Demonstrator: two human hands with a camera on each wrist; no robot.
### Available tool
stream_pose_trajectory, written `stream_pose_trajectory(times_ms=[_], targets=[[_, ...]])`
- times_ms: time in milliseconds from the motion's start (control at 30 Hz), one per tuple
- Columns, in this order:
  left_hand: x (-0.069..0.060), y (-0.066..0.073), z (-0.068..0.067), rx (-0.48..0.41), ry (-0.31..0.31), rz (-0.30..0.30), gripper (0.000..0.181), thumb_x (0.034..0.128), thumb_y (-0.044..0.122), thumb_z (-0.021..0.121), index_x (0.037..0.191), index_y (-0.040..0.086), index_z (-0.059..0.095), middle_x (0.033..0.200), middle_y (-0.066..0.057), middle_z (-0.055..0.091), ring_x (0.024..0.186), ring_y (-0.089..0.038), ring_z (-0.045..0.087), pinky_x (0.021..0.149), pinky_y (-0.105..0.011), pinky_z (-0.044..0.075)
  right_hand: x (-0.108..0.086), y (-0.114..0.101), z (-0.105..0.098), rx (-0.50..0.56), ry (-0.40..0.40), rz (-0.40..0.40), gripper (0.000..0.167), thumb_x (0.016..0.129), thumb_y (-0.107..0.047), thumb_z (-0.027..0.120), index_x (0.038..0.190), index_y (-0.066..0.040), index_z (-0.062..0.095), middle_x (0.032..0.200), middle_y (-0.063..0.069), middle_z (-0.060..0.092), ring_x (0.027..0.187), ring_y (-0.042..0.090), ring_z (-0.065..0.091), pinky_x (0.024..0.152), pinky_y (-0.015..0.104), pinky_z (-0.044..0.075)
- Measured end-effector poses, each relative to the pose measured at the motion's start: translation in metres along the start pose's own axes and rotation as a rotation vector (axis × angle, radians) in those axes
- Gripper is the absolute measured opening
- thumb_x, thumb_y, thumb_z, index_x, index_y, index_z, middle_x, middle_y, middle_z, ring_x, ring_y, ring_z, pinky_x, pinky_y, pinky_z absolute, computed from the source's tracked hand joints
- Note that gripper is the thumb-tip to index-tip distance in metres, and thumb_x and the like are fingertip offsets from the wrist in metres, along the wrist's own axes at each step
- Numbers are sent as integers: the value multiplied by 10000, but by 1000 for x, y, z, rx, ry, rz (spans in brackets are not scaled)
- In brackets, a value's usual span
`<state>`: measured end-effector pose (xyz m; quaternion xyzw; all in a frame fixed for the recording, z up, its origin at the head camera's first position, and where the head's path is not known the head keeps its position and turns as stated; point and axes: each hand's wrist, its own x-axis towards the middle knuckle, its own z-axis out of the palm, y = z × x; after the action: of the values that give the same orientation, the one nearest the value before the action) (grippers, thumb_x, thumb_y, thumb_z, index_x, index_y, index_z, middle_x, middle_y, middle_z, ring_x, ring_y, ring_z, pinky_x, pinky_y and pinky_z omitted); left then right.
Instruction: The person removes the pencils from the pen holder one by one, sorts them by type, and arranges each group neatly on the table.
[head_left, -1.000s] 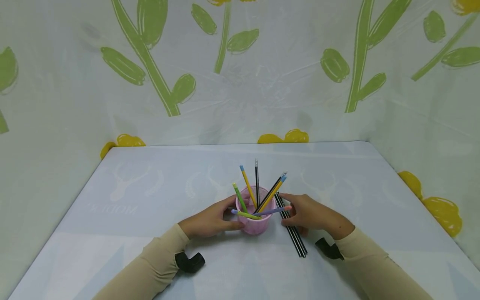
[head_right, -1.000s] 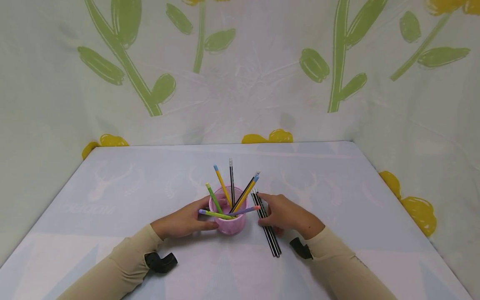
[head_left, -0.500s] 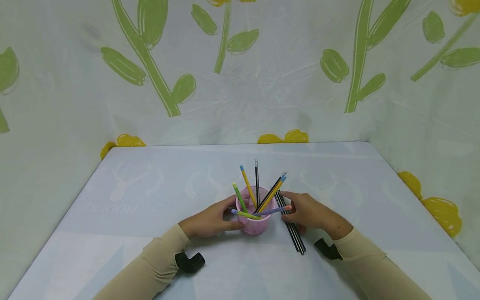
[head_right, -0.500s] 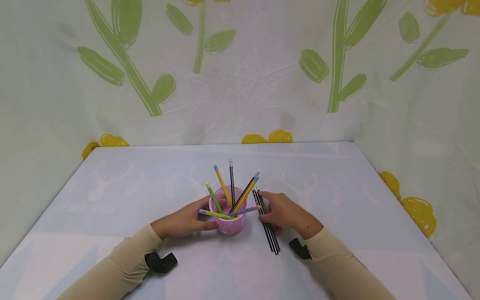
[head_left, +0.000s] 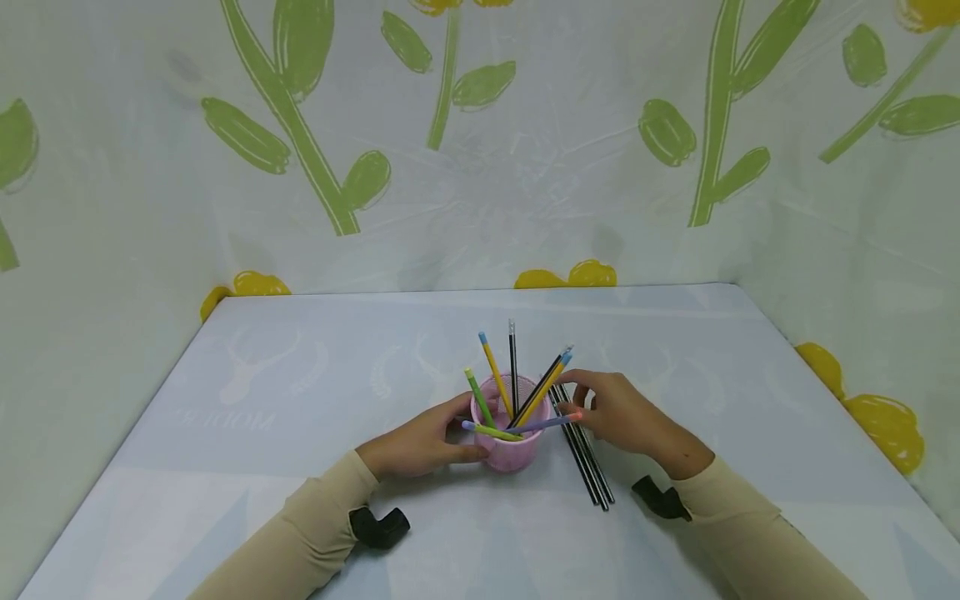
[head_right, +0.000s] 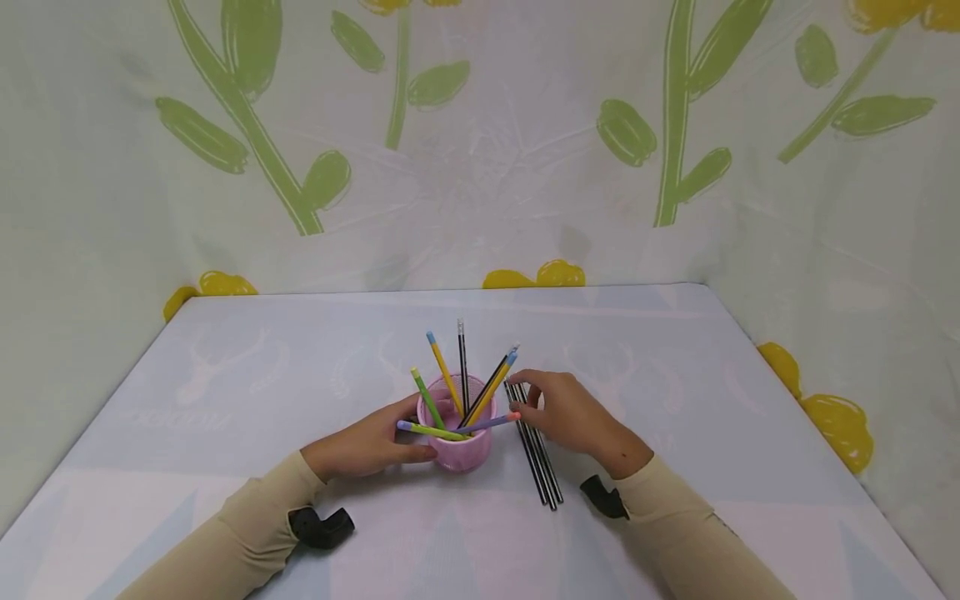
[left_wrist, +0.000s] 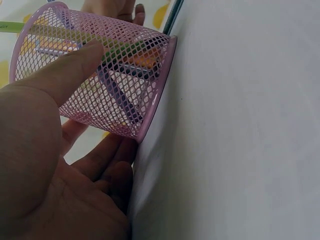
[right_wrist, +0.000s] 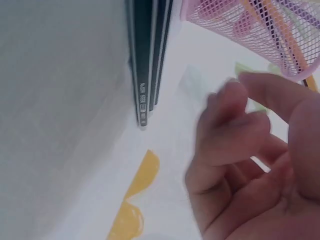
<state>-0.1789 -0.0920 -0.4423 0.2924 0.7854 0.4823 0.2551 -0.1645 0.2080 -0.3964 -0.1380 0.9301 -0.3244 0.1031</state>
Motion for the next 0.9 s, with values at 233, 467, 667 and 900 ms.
stream_pose_trajectory(times_ms=[233,467,667,900], targets=[[-1,1,0,-6,-4,10,644,914,315,736,1470,292,413,1455,67,499,1360,-192,473,1193,-485,300,-4,-6,-2,110,109,-110,279,955,-133,676,1228,-87,649,912,79,631,503,123,539,491,260,476],[0,-1,1,15,2,10,572,907,369,737,1406,320,461,1440,92,503,1374,-187,457,1186,-499,304,-6,-11,-4,257,165,-149,175,967,-150,662,1136,-103,671,883,95,568,493,304,537,459,252,420],[0,0,1,15,4,1,567,902,375,740,1397,336,465,1436,88,505,1371,-190,459,1186,-504,304,-6,-12,-1,328,184,-165,143,967,-142,662,1095,-76,659,809,171,582,490,242,536,454,244,428],[0,0,0,11,10,-21,608,894,389,746,1418,376,439,1422,75,520,1381,-192,446,1189,-496,306,-7,-15,0,377,166,-149,152,971,-170,661,1071,-58,634,833,188,591,507,135,526,469,236,454]])
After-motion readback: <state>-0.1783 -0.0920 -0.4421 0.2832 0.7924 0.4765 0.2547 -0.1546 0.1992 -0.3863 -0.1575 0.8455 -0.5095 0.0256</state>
